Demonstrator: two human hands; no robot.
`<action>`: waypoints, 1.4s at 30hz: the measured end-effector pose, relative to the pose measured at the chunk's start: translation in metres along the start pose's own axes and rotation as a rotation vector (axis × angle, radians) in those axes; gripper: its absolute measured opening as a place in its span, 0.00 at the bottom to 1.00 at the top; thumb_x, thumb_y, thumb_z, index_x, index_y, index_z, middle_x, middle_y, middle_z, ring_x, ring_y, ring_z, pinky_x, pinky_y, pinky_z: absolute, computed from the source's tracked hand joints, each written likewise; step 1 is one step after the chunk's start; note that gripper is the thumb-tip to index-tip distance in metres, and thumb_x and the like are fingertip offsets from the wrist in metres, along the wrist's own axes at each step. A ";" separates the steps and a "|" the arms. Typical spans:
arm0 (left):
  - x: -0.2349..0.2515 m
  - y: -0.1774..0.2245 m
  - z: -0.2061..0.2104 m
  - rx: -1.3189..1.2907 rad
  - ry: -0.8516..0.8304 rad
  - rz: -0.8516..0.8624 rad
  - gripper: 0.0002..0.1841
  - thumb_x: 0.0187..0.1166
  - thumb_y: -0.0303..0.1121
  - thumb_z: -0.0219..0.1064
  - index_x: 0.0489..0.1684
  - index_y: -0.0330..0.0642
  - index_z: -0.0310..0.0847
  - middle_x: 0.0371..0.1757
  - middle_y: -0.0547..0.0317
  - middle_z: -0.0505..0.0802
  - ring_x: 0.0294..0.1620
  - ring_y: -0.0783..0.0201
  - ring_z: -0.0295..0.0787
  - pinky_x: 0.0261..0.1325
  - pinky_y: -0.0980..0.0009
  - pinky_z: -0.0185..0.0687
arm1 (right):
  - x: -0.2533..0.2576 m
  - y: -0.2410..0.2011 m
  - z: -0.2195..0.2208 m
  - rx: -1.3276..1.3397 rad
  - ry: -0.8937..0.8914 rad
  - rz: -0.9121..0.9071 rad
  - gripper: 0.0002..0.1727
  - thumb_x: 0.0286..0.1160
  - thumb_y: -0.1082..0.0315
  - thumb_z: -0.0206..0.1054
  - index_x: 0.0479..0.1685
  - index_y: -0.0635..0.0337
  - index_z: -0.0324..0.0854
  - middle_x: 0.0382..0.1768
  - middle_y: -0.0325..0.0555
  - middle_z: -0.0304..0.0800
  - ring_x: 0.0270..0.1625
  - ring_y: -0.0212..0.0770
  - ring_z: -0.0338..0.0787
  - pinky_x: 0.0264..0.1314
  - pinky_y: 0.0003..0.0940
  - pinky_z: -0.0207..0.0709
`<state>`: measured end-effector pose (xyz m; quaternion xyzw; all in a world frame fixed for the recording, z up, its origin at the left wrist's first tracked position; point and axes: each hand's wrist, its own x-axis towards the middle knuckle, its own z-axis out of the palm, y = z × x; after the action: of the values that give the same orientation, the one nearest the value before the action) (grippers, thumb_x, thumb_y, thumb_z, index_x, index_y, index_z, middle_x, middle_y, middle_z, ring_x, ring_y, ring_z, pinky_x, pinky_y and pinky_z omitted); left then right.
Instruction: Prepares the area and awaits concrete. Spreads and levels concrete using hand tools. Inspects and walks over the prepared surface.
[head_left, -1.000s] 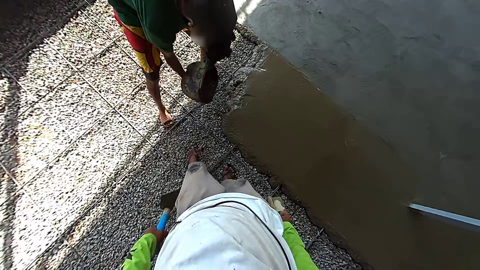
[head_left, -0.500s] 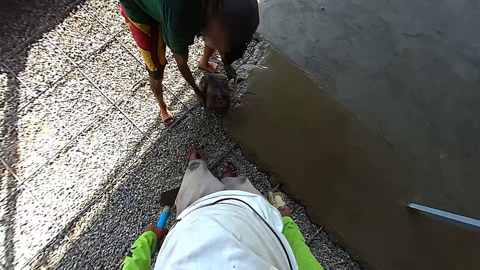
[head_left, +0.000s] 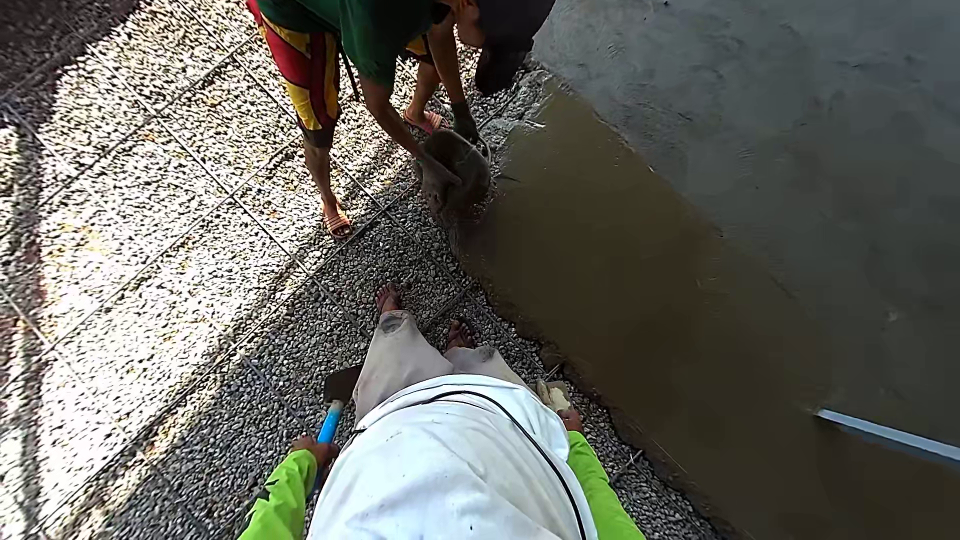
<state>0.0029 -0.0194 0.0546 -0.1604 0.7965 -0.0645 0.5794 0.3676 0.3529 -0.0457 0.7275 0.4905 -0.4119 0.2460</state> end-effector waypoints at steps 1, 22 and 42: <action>-0.002 0.001 -0.001 -0.024 -0.003 -0.006 0.25 0.83 0.43 0.70 0.63 0.26 0.80 0.59 0.35 0.90 0.61 0.46 0.89 0.67 0.48 0.81 | 0.001 0.001 0.001 0.008 -0.001 0.003 0.28 0.80 0.60 0.72 0.71 0.72 0.78 0.70 0.70 0.83 0.75 0.61 0.82 0.80 0.58 0.70; -0.037 0.081 -0.064 -0.056 0.071 0.329 0.23 0.81 0.41 0.72 0.63 0.30 0.79 0.42 0.37 0.89 0.33 0.48 0.88 0.43 0.47 0.86 | 0.003 -0.050 -0.039 0.142 0.097 -0.108 0.32 0.76 0.68 0.72 0.81 0.61 0.67 0.57 0.72 0.87 0.46 0.65 0.93 0.49 0.62 0.86; -0.212 0.333 0.010 -0.005 0.008 1.084 0.25 0.93 0.46 0.52 0.73 0.34 0.77 0.63 0.35 0.87 0.64 0.42 0.87 0.69 0.42 0.80 | -0.079 -0.265 -0.060 0.506 -0.039 -0.753 0.32 0.93 0.46 0.51 0.48 0.67 0.89 0.37 0.52 0.93 0.38 0.40 0.90 0.50 0.45 0.85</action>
<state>0.0115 0.3645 0.1467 0.2724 0.7675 0.2452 0.5260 0.1317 0.4635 0.0654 0.5277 0.6002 -0.5931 -0.0973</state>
